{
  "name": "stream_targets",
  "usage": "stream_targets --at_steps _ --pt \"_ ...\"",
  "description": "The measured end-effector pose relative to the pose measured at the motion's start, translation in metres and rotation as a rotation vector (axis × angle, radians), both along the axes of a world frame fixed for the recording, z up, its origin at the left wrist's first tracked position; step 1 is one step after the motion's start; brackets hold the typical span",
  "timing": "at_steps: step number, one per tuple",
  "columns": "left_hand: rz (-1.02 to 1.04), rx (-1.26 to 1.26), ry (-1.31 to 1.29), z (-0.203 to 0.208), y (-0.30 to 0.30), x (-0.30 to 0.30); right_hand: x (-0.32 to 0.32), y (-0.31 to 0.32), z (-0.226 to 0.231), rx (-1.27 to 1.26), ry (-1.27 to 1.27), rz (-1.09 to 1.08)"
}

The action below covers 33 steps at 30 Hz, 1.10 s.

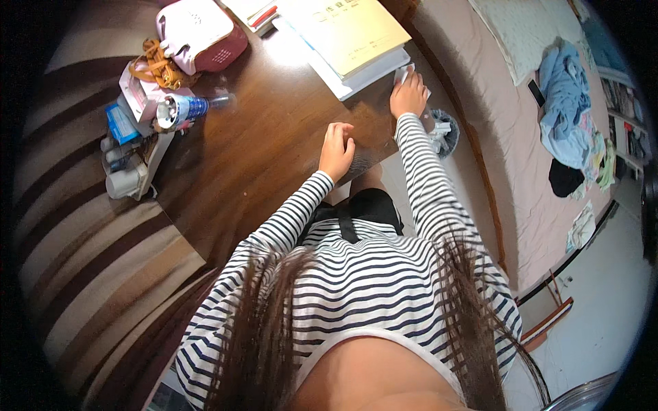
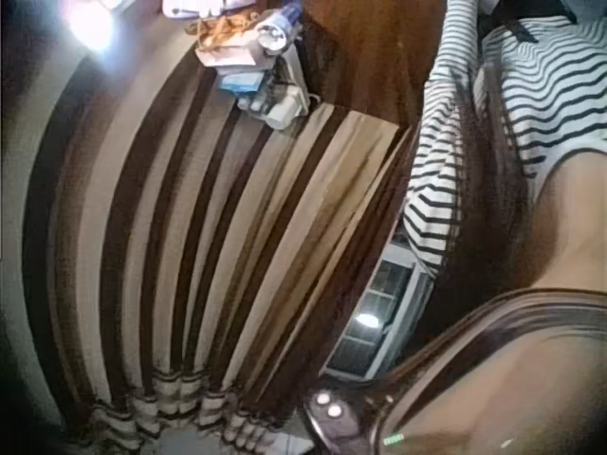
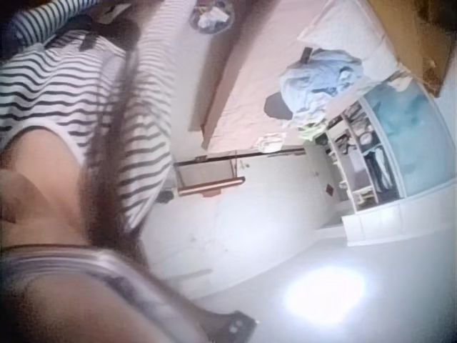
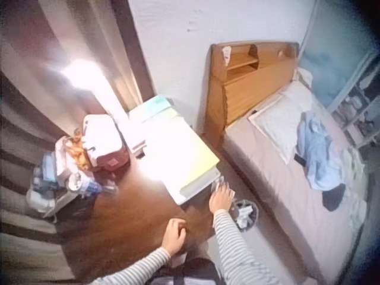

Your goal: The person organizes a cluttered desk by moving various items into a white plastic tray, then wipes the desk surface with a tissue. They handle small containers, a pink bag, and papers, placing them into the tray or stacking them neatly before cleaning the surface.

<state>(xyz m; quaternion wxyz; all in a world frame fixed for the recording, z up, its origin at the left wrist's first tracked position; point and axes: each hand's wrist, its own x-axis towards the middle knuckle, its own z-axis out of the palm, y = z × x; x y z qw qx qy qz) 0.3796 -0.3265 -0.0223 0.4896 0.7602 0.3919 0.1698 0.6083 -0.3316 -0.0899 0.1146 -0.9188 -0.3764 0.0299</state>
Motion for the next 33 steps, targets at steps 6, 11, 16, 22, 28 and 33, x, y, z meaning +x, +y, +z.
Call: stream_targets --at_steps 6,11,16,22,28,33 --pt "-0.071 -0.030 0.003 0.002 -0.012 0.015 0.117 -0.112 -0.064 -0.004 0.340 -0.673" --pt "-0.123 -0.015 -0.006 -0.015 -0.027 0.026 0.096 -0.194 -0.067 0.756 0.652 -1.125" --pt "-0.226 -0.151 -0.004 -0.008 -0.046 0.071 0.074 -0.286 -0.159 0.754 1.335 -1.358" --pt "-0.367 -0.240 0.000 -0.030 -0.084 0.132 0.076 -0.272 -0.227 0.557 1.093 -1.306" --pt "-0.569 -0.522 0.029 -0.054 -0.124 0.160 0.083 -0.271 -0.299 0.781 1.157 -1.444" --pt "-0.691 -0.674 0.093 -0.060 -0.132 0.164 0.051 -0.338 -0.373 0.517 1.145 -1.617"
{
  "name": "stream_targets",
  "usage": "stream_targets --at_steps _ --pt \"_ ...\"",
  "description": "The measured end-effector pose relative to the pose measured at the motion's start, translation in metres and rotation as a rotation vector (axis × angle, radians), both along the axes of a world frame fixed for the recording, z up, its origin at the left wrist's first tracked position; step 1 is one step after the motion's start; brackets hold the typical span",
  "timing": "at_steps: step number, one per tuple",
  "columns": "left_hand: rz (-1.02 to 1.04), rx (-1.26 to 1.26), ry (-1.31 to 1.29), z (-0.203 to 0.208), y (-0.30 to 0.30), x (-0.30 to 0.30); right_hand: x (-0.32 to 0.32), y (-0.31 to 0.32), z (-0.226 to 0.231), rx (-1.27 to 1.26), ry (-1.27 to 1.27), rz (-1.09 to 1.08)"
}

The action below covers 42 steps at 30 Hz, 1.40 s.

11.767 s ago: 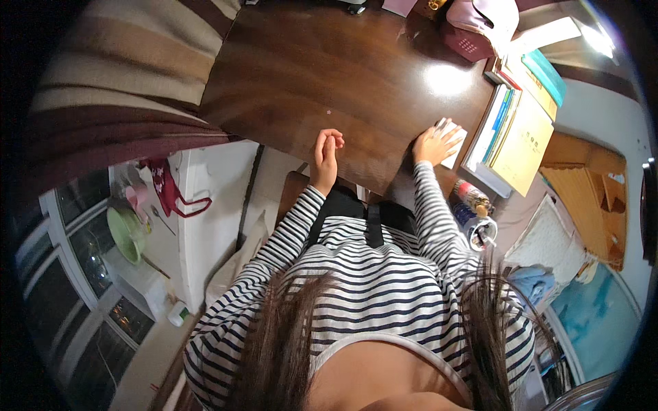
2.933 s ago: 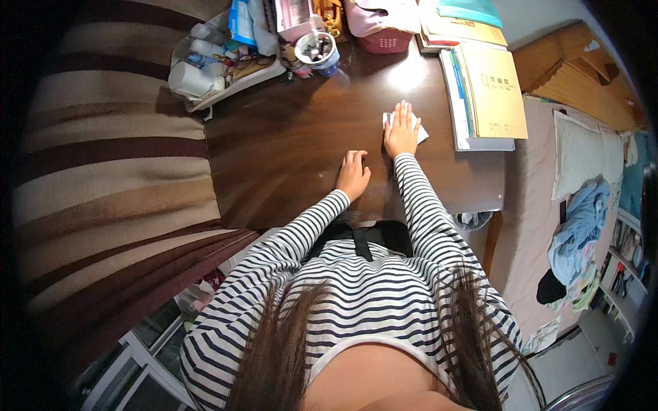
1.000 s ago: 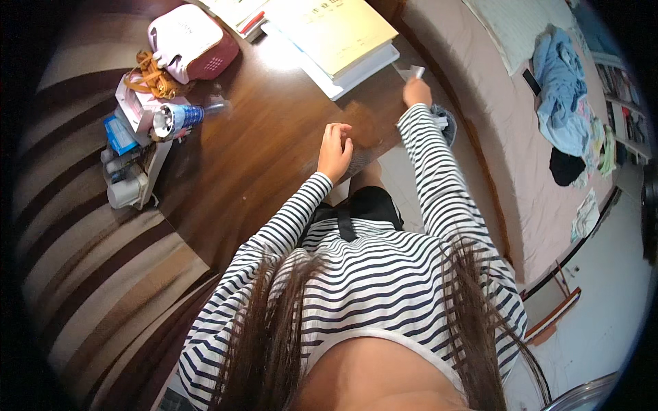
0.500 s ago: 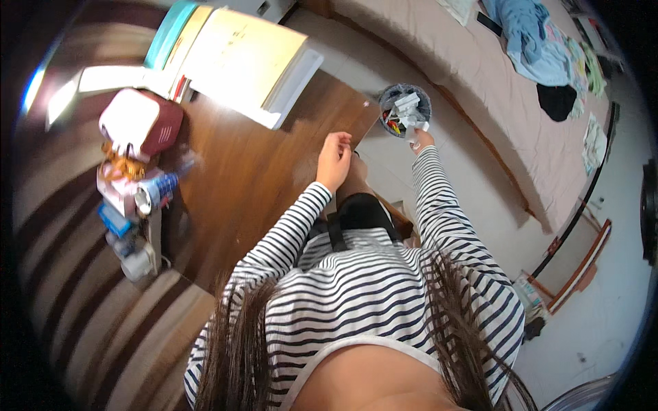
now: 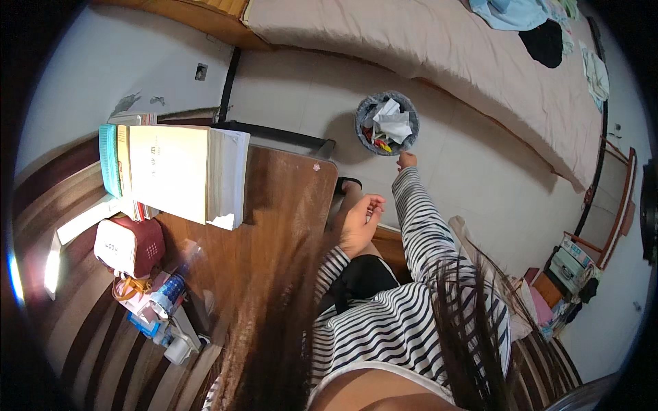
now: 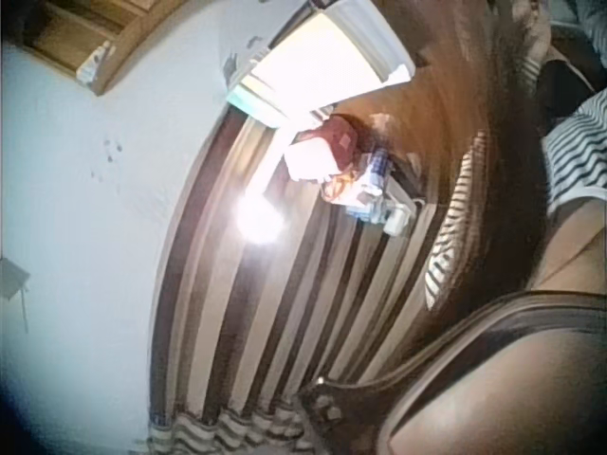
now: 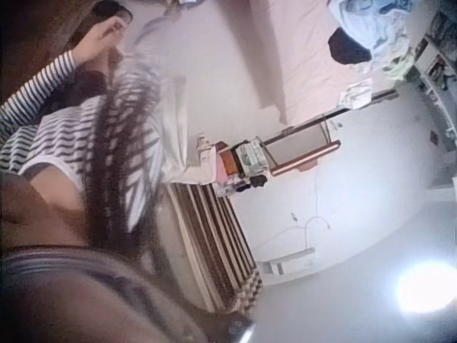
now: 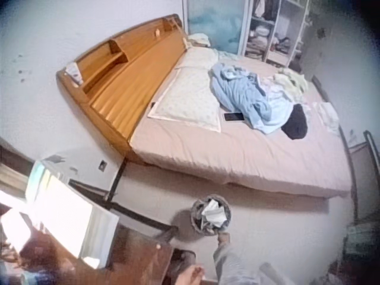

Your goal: The person organizes a cluttered desk by moving various items into a white plastic tray, then wipes the desk surface with a tissue. They handle small containers, a pink bag, and papers, placing them into the tray or stacking them neatly before cleaning the surface.

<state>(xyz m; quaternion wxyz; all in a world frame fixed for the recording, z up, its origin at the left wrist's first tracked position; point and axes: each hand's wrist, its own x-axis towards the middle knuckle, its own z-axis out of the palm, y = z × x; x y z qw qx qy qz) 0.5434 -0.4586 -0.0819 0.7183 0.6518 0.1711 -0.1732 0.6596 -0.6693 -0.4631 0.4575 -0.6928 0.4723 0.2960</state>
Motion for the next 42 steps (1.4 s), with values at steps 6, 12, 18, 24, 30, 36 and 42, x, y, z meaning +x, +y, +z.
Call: stream_targets --at_steps 6,12,18,24,30,36,42 --pt "0.065 0.104 0.019 0.024 0.023 -0.013 -0.025 0.068 0.126 0.170 -0.015 -0.013" --pt "0.278 0.134 -0.028 0.050 0.065 -0.035 0.003 0.160 0.284 0.406 -0.598 0.099" --pt "0.819 0.450 -0.168 0.076 0.127 -0.056 -0.016 0.288 0.434 0.473 -0.932 0.872" --pt "1.483 0.626 -0.075 0.066 0.223 -0.077 0.021 0.435 0.454 0.259 -1.431 1.116" --pt "1.188 0.705 0.164 0.020 0.287 -0.051 0.069 0.521 0.398 0.357 -0.893 1.848" --pt "1.076 0.555 0.134 0.030 0.290 -0.068 0.052 0.518 0.401 0.408 -0.704 1.659" --pt "1.023 0.547 0.162 0.036 0.287 -0.059 0.063 0.515 0.407 0.273 -0.728 1.787"
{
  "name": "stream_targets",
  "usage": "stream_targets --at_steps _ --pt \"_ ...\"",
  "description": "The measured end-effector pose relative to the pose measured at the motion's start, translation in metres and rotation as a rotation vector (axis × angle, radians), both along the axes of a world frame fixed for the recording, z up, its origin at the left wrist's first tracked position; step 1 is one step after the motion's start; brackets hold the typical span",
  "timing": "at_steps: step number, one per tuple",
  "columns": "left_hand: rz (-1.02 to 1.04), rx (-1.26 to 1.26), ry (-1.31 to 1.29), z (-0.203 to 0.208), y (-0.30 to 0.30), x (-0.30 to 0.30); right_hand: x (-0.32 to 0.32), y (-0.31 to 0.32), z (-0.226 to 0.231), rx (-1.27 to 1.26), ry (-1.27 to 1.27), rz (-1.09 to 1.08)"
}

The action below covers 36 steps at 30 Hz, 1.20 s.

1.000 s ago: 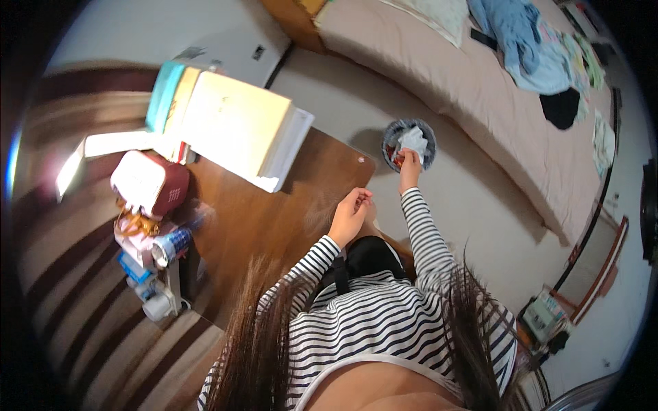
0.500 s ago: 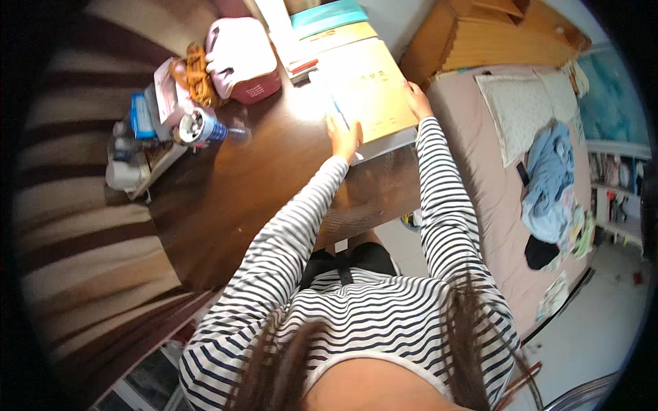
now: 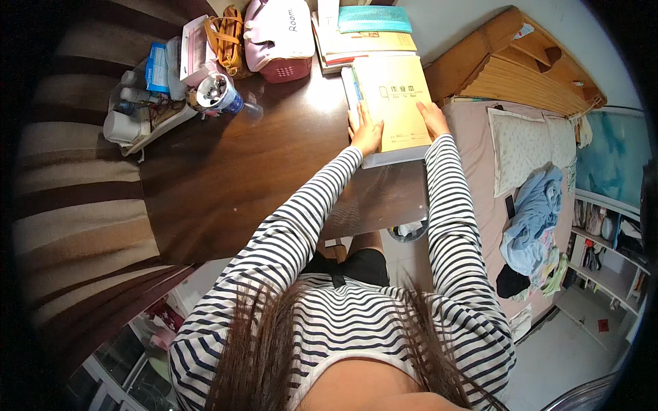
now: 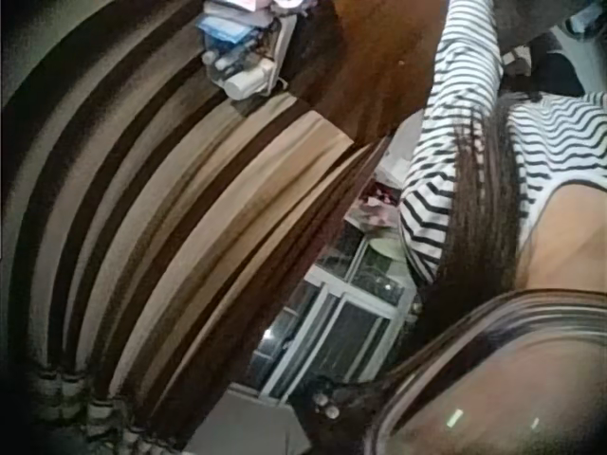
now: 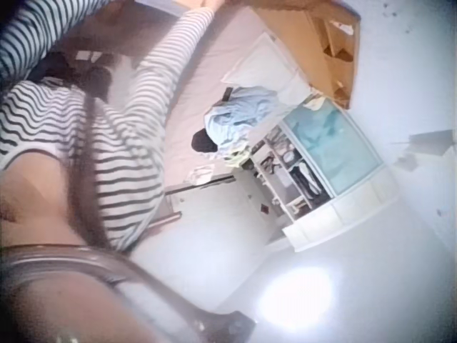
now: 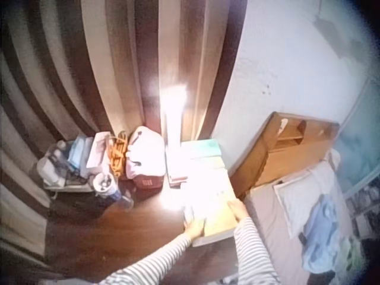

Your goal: The person organizes a cluttered desk by moving various items into a white plastic tray, then wipes the desk surface with a tissue. They handle small containers, a pink bag, and papers, placing them into the tray or stacking them neatly before cleaning the surface.

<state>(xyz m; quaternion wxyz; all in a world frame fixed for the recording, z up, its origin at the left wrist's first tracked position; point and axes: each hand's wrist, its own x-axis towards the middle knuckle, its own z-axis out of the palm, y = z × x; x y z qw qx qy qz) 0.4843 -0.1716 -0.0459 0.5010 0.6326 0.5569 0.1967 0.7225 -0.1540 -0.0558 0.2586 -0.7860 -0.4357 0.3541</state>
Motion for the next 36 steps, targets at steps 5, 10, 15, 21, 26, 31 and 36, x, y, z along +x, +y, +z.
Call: stream_targets --at_steps 5,10,15,21,26,31,36 --pt "-0.011 -0.087 0.136 0.007 0.006 -0.003 -0.046 -0.008 0.045 -0.012 -0.405 -0.147" --pt "0.099 0.493 0.315 0.038 0.006 0.019 -0.083 -0.033 0.077 0.359 -0.773 0.243" --pt "0.022 0.640 0.507 0.057 0.014 0.024 -0.092 -0.029 0.085 0.421 -0.640 0.336" --pt "-0.015 0.633 0.524 0.054 0.053 0.023 -0.094 0.014 0.086 0.496 -0.615 0.343" --pt "-0.130 0.748 0.592 0.018 0.093 0.024 -0.103 0.058 0.058 0.415 -0.583 0.439" --pt "-0.088 0.749 0.563 0.017 0.101 0.021 -0.097 0.070 0.052 0.421 -0.737 0.438" --pt "-0.109 0.703 0.431 0.025 0.100 0.022 -0.065 0.071 0.053 0.256 -0.791 0.174"
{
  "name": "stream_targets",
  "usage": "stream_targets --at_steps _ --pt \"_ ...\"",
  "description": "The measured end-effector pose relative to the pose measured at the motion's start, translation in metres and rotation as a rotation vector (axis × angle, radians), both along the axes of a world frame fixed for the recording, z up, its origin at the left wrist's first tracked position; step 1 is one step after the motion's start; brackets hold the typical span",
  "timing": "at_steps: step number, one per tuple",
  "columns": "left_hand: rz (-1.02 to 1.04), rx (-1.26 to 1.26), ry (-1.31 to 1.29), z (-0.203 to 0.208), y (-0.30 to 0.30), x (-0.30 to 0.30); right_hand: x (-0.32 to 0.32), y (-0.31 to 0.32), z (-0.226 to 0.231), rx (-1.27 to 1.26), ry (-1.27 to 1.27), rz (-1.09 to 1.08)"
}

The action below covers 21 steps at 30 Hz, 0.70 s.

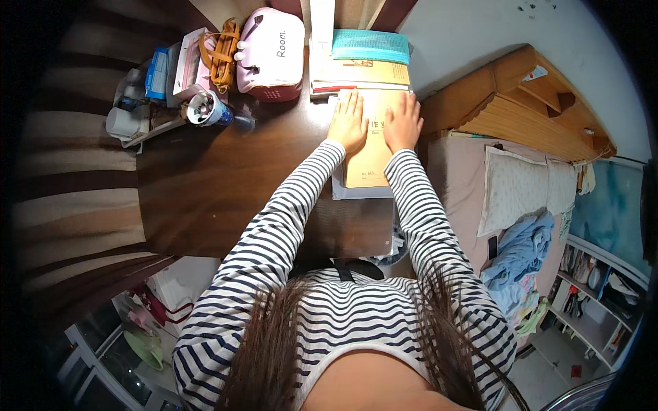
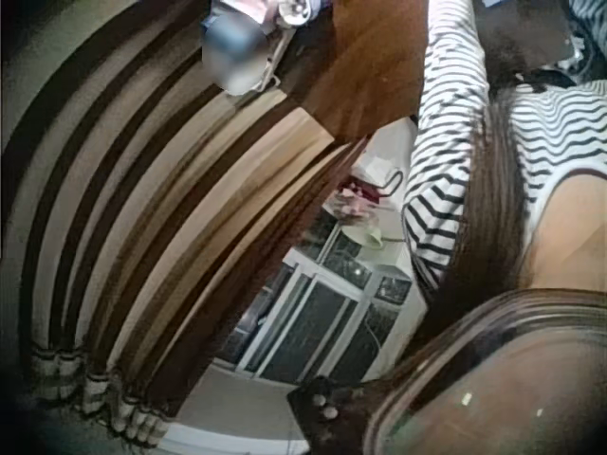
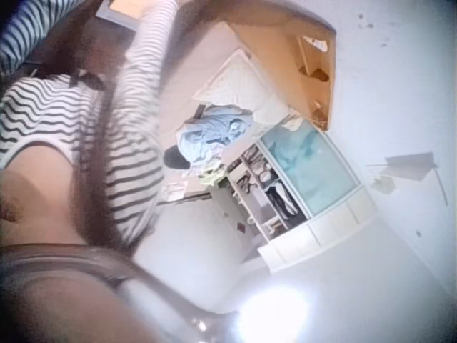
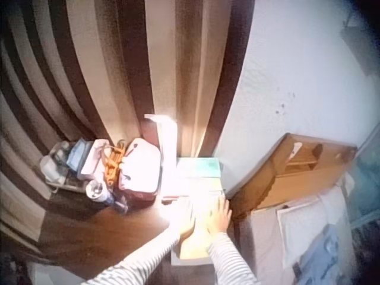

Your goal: The person organizes a cluttered desk by moving various items into a white plastic tray, then wipes the desk surface with a tissue. They handle small containers, a pink bag, and papers, placing them into the tray or stacking them neatly before cleaning the surface.

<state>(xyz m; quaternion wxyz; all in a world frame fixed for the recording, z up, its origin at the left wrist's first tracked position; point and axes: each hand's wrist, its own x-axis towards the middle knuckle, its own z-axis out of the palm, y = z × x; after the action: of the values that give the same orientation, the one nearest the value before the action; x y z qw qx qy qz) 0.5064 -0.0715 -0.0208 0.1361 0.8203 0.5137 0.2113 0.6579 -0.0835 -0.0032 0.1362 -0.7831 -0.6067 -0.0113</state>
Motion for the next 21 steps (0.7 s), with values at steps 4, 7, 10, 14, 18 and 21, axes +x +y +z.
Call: stream_targets --at_steps 4,7,10,14,18,21 --pt "-0.013 0.006 -0.006 0.005 0.001 -0.003 0.058 -0.005 -0.009 -0.354 -0.016 -0.207" --pt "-0.019 0.045 0.021 0.003 0.005 -0.001 0.080 -0.015 0.001 -0.037 -0.052 -0.284" --pt "-0.017 0.035 0.012 0.000 0.004 -0.001 0.033 -0.024 0.021 0.135 -0.086 0.102" --pt "-0.047 -0.011 0.080 -0.002 0.002 -0.002 -0.026 -0.067 0.019 -0.019 0.001 0.192" --pt "-0.017 0.029 0.096 -0.013 0.006 0.004 -0.001 -0.118 0.008 -0.074 0.065 -0.040" --pt "-0.006 -0.048 0.214 -0.015 0.003 0.005 0.040 -0.173 -0.027 -0.145 0.170 -0.218"
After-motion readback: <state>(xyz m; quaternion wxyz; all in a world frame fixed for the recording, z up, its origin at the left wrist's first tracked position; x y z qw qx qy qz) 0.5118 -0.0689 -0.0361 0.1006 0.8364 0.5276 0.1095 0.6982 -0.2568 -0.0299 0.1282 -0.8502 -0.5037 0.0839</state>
